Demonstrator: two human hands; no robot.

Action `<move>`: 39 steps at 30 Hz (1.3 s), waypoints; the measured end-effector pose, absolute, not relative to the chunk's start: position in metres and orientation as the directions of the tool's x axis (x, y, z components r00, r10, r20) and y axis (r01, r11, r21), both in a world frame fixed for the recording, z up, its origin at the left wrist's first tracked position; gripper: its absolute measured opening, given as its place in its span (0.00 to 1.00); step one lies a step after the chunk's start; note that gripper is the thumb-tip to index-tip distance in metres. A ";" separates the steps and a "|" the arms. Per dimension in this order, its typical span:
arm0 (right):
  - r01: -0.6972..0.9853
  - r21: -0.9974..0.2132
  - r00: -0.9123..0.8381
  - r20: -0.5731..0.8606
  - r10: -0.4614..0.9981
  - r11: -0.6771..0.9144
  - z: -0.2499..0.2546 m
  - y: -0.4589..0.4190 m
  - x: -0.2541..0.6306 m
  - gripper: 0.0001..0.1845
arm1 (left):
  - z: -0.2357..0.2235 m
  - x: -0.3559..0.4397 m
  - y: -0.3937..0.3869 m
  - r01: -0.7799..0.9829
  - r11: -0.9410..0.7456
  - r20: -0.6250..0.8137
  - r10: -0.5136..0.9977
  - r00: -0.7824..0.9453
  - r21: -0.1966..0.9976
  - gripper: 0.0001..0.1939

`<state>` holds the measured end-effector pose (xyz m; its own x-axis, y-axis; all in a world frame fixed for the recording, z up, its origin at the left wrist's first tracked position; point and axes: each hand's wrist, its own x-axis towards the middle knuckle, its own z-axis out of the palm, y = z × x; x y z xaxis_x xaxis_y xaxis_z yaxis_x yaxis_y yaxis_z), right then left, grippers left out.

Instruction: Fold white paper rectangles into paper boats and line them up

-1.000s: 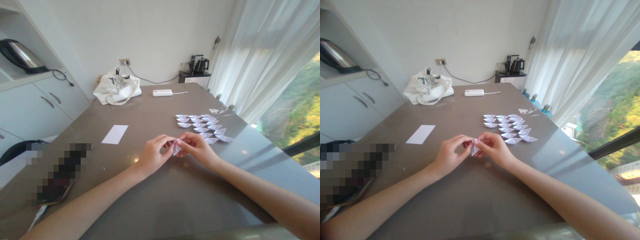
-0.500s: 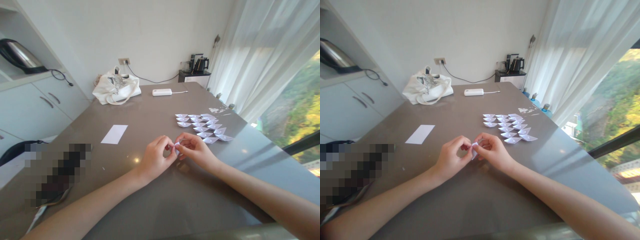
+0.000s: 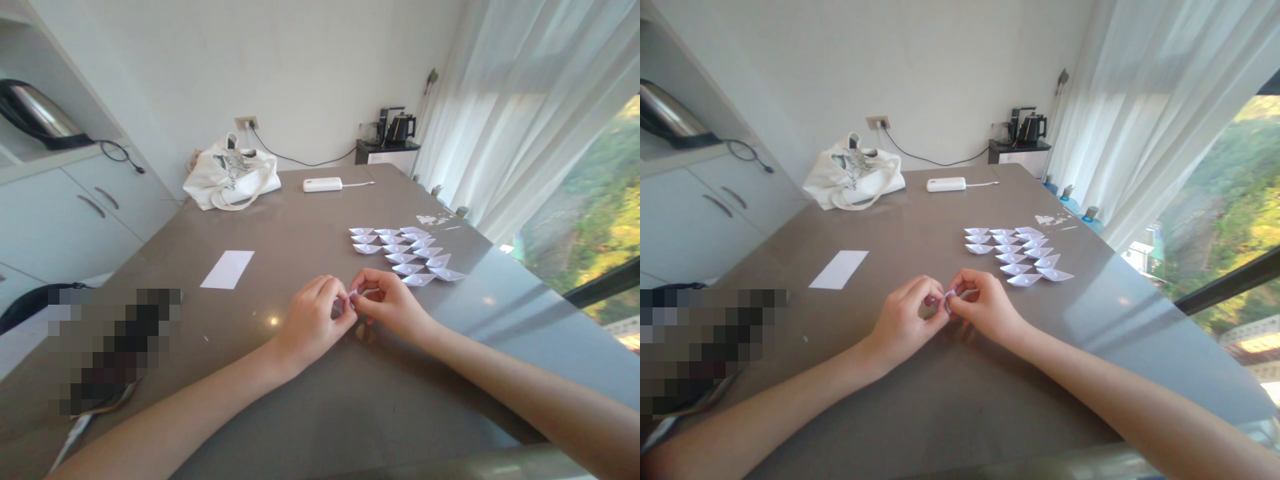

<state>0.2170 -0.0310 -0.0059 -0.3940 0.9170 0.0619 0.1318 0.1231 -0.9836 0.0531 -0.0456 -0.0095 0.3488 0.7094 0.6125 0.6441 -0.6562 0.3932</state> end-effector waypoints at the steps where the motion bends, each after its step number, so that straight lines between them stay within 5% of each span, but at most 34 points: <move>1: 0.135 -0.982 -0.394 0.066 0.917 0.129 -0.006 -0.031 0.217 0.02 | -0.010 0.053 -0.047 0.654 -0.659 0.617 0.702 0.356 0.372 0.05; 5: 0.135 -0.978 -0.367 0.099 0.925 0.158 -0.008 -0.029 0.218 0.02 | -0.008 0.055 -0.049 0.639 -0.654 0.594 0.719 0.360 0.405 0.02; 10: 0.049 -0.985 -0.393 0.135 0.910 0.167 -0.008 -0.026 0.219 0.06 | -0.004 0.052 -0.039 0.395 -0.401 0.321 0.912 0.255 0.826 0.09; 13: 0.006 -0.986 -0.396 0.149 0.906 0.165 -0.007 -0.026 0.219 0.10 | -0.006 0.047 -0.032 0.237 -0.286 0.215 0.933 0.287 0.928 0.14; 22: 0.111 -0.978 -0.377 0.123 0.918 0.176 -0.005 -0.024 0.222 0.09 | -0.011 0.048 -0.029 0.154 -0.240 0.185 0.934 0.307 0.959 0.14; 29: -0.046 -0.982 -0.304 0.190 0.933 0.185 -0.003 -0.023 0.222 0.14 | -0.009 0.047 -0.030 0.230 -0.272 0.215 0.945 0.245 0.935 0.15; 34: 0.134 -0.963 -0.284 0.190 0.940 0.236 -0.004 -0.023 0.222 0.16 | -0.007 0.047 -0.032 0.288 -0.333 0.276 0.936 0.220 0.898 0.13; 39: 0.128 -0.968 -0.321 0.168 0.932 0.218 -0.006 -0.019 0.224 0.15 | -0.006 0.047 -0.033 0.295 -0.352 0.285 0.926 0.247 0.888 0.11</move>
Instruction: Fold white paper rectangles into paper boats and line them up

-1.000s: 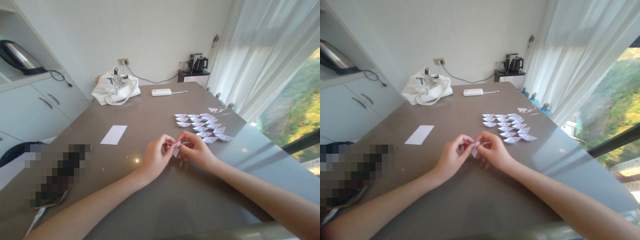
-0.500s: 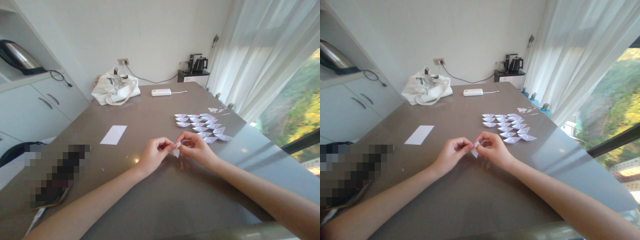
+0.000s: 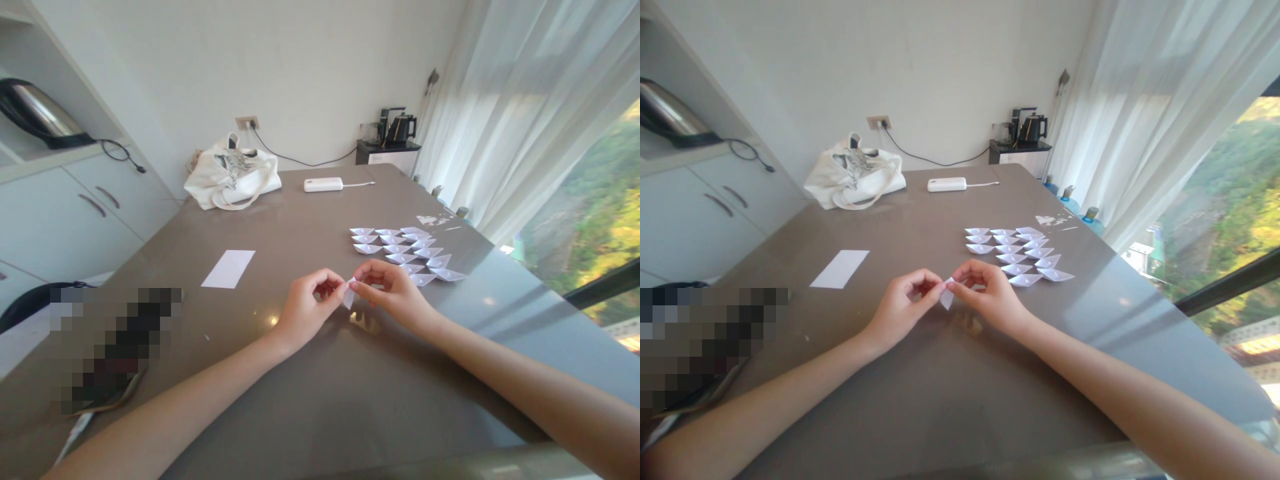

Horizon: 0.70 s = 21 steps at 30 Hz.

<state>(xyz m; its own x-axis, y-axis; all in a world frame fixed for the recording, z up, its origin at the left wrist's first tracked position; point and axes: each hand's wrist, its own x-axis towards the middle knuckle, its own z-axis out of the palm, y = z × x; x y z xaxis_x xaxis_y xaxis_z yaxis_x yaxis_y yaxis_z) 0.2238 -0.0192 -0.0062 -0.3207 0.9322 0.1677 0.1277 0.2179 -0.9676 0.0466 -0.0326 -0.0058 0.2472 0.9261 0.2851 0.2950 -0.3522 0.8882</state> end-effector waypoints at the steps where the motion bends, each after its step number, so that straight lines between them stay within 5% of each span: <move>1: 0.129 -0.968 -0.336 0.161 0.928 0.215 -0.006 -0.019 0.224 0.15 | -0.006 0.046 -0.032 0.280 -0.340 0.273 0.928 0.254 0.898 0.11; 21: 0.157 -0.947 -0.370 0.208 0.906 0.281 0.001 -0.021 0.226 0.14 | -0.002 0.043 -0.028 0.255 -0.289 0.205 0.928 0.313 0.923 0.13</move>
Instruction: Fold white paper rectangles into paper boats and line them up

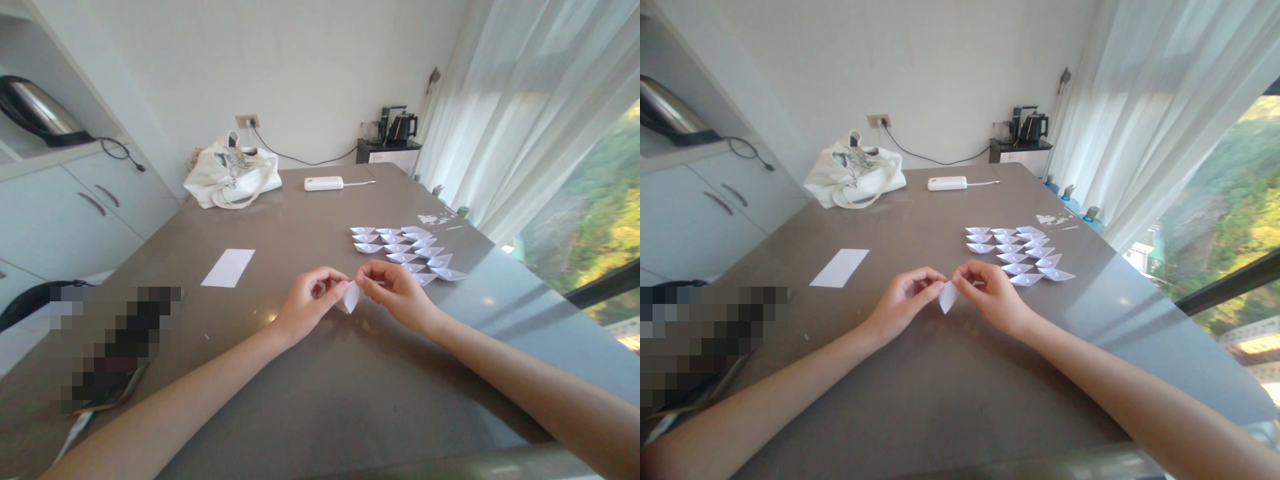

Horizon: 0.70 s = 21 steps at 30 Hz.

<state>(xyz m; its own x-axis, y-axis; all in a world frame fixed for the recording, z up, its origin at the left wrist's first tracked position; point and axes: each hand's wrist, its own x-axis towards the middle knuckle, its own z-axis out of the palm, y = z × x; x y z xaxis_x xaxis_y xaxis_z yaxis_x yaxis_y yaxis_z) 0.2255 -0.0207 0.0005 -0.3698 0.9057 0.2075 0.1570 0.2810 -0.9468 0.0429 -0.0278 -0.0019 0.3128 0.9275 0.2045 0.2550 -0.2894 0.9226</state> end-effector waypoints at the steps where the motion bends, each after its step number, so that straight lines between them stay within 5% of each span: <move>1: 0.144 -0.950 -0.368 0.209 0.906 0.278 0.001 -0.020 0.226 0.14 | -0.002 0.042 -0.027 0.225 -0.286 0.206 0.924 0.323 0.931 0.13; 5: 0.028 -0.976 -0.356 0.191 0.915 0.215 0.001 -0.015 0.228 0.15 | -0.001 0.038 -0.021 0.116 -0.275 0.209 0.893 0.399 0.954 0.13; 10: -0.258 -0.965 -0.397 0.061 0.916 -0.047 -0.004 -0.014 0.229 0.13 | -0.004 0.033 -0.016 0.061 -0.277 0.222 0.866 0.448 0.959 0.12; 13: -0.257 -0.956 -0.455 -0.011 0.891 -0.143 -0.004 -0.014 0.229 0.12 | -0.006 0.032 -0.016 0.063 -0.284 0.230 0.870 0.437 0.957 0.11; 21: 0.196 -0.912 -0.457 0.239 0.857 0.359 0.001 -0.014 0.230 0.12 | -0.004 0.032 -0.019 0.186 -0.242 0.130 0.872 0.472 0.952 0.11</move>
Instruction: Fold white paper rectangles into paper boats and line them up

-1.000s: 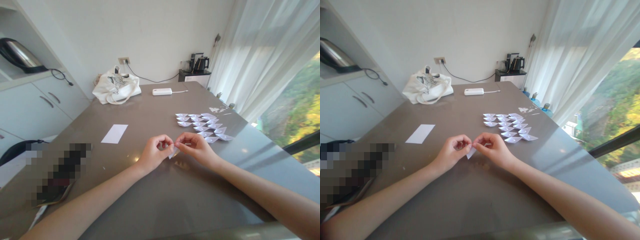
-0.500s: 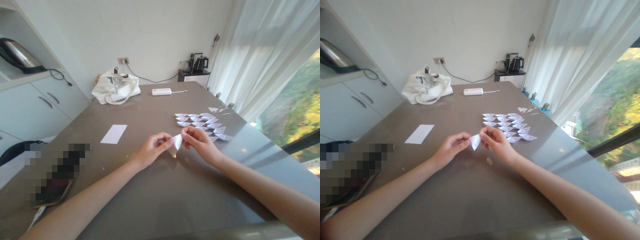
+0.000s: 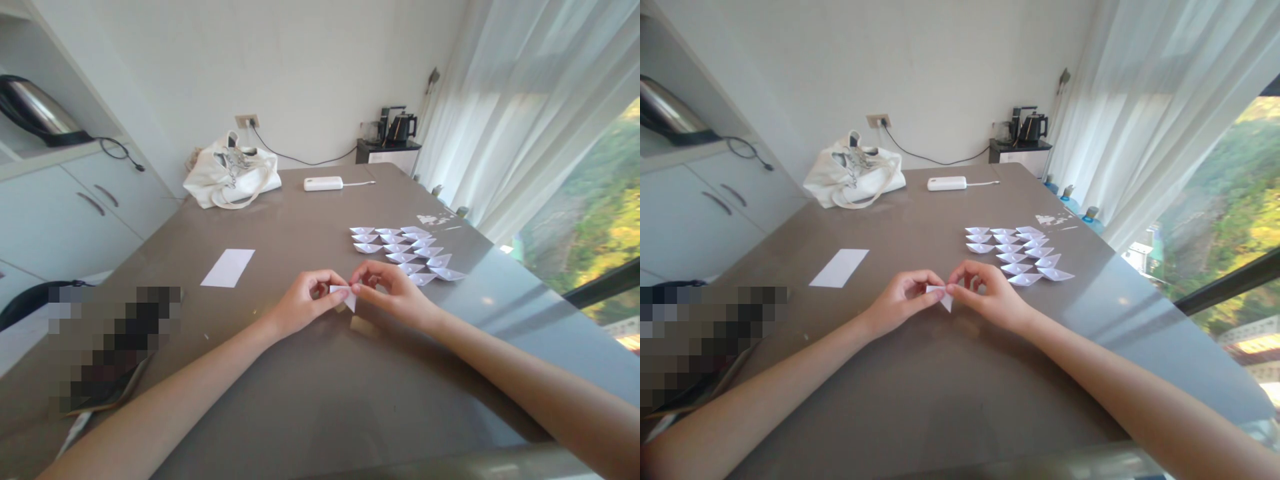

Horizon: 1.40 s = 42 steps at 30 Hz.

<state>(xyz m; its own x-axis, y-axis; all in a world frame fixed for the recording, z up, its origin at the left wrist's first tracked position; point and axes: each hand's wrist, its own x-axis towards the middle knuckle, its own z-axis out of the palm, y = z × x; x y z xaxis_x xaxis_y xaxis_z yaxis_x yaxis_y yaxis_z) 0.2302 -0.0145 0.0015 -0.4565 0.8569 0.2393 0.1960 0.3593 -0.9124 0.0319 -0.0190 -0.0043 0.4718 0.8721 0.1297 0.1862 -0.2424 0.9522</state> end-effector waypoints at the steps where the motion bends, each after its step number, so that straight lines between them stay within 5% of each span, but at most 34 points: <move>1: 0.195 -0.918 -0.473 0.221 0.853 0.346 0.000 -0.014 0.230 0.12 | -0.004 0.032 -0.019 0.168 -0.235 0.130 0.870 0.475 0.957 0.11; 11: -0.169 -0.986 -0.546 0.088 0.833 -0.006 -0.007 -0.010 0.230 0.13 | -0.010 0.033 -0.015 -0.130 -0.075 0.126 0.886 0.446 0.989 0.10; 15: 0.026 -0.973 -0.480 0.187 0.857 0.227 -0.005 -0.014 0.230 0.10 | -0.008 0.035 -0.016 -0.062 -0.085 0.104 0.903 0.417 0.994 0.10; 21: 0.342 -0.770 -0.411 0.393 0.823 0.539 0.000 -0.025 0.227 0.08 | -0.006 0.038 -0.019 0.002 -0.128 0.114 0.892 0.437 0.992 0.11; 27: 0.411 -0.673 -0.404 0.470 0.785 0.615 0.001 -0.027 0.226 0.06 | -0.008 0.037 -0.021 0.062 -0.174 0.134 0.904 0.407 0.983 0.12; 33: 0.348 -0.721 -0.433 0.443 0.785 0.599 0.001 -0.025 0.228 0.08 | -0.005 0.037 -0.022 0.074 -0.190 0.146 0.906 0.398 0.979 0.13; 42: 0.379 -0.696 -0.363 0.494 0.790 0.609 -0.004 -0.032 0.221 0.02 | 0.000 0.042 -0.025 0.332 -0.372 0.263 0.907 0.330 0.867 0.09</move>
<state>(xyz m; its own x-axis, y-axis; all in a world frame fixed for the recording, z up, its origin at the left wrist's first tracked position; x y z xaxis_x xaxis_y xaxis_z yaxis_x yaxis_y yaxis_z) 0.2210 -0.0318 -0.0042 -0.3625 0.7903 0.4940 0.3793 0.6093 -0.6964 0.0424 -0.0255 -0.0001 0.3298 0.9068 0.2625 0.3320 -0.3717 0.8669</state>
